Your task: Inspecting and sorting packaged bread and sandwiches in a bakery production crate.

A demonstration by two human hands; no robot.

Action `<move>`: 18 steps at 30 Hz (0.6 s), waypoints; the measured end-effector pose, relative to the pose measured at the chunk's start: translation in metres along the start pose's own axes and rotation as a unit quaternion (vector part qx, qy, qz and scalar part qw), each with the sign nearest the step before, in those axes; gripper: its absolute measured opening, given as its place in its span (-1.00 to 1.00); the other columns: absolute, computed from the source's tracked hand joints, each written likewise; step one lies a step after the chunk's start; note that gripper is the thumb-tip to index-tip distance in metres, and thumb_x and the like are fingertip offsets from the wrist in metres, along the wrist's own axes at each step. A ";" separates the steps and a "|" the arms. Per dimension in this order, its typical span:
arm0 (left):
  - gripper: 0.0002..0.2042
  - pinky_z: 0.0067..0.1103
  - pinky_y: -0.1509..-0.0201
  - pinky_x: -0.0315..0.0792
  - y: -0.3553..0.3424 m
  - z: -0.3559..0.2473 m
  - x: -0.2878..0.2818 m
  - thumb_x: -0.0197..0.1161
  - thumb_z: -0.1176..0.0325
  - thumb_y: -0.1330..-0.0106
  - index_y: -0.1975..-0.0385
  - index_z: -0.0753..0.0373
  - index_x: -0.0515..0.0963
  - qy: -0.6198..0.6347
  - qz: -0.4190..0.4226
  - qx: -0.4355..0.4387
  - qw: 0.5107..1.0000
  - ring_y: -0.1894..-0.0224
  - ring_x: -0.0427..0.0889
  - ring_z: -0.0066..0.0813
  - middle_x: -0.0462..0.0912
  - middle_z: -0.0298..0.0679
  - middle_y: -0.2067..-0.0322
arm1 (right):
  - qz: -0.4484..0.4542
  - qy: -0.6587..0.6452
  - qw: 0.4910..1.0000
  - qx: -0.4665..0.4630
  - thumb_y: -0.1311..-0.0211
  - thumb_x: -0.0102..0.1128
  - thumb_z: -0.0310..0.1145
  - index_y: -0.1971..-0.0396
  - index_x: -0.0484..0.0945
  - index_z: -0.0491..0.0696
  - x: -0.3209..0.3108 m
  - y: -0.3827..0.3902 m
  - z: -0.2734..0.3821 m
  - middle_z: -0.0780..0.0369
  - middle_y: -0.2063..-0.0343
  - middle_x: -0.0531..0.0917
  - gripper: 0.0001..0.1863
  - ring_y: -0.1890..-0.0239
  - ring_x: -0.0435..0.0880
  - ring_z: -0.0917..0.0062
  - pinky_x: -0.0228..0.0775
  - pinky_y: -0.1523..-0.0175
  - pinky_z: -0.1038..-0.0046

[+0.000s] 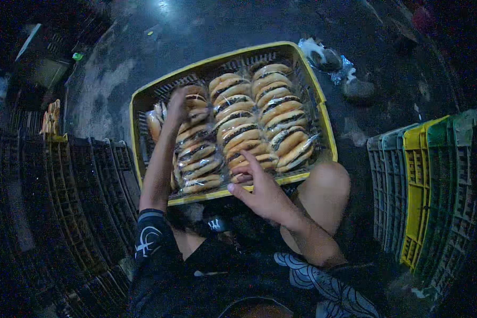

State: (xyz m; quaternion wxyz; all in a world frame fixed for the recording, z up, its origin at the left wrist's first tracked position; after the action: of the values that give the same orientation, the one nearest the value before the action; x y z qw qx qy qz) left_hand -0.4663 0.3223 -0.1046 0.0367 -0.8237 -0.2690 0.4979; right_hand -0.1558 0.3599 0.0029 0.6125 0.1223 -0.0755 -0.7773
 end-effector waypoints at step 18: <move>-0.37 -0.49 -0.07 0.17 0.226 -0.259 -0.057 0.34 0.30 0.19 0.06 0.33 0.23 0.443 -0.270 -0.178 0.836 0.02 0.31 -0.33 0.36 -0.13 0.14 | -0.012 -0.133 0.983 -0.130 -0.05 0.04 -0.18 0.08 0.26 -0.17 0.005 0.071 0.020 0.22 0.20 0.45 -0.51 0.18 0.42 0.52 0.20 0.01 0.48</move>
State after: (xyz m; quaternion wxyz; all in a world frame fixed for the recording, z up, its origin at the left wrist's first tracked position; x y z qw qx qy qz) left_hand -0.1772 0.1565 -0.0029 0.1376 -0.8430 -0.5200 -0.0065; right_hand -0.0968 0.3371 0.0409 0.5983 -0.0613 -0.0533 -0.7972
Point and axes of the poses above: each hand's wrist, its own y-axis away from the middle knuckle, its own x-axis out of the palm, z = x × y, the point moved 5 cm from there along -y, towards the middle knuckle
